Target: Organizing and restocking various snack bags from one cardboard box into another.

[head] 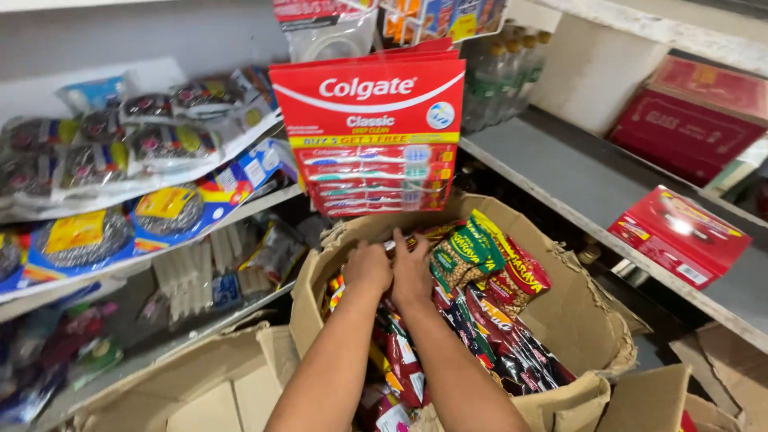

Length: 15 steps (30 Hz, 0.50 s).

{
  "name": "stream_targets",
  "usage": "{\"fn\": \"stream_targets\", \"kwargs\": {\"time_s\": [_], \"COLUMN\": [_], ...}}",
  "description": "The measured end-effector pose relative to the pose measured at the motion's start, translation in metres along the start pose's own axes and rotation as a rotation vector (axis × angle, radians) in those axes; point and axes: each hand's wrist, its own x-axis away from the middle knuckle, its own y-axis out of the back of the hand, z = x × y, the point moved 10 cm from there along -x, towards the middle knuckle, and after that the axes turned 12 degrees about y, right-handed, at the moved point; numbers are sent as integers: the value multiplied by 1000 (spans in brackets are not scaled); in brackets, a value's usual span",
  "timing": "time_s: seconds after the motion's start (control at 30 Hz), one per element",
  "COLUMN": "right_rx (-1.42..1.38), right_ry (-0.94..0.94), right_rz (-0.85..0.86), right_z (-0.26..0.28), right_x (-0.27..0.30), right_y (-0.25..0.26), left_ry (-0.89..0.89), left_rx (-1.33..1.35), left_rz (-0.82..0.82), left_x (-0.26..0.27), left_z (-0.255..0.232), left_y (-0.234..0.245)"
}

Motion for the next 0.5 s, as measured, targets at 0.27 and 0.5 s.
{"fn": "stream_targets", "kwargs": {"time_s": [0.27, 0.5], "right_rx": [88, -115], "right_ry": [32, 162], "right_rz": [-187, -512], "right_z": [-9, -7], "right_x": [15, 24], "right_y": [37, 80], "left_ry": [11, -270], "left_rx": [-121, 31], "left_rz": [48, 36], "left_x": [21, 15], "left_z": [-8, -26], "left_y": [11, 7]}}
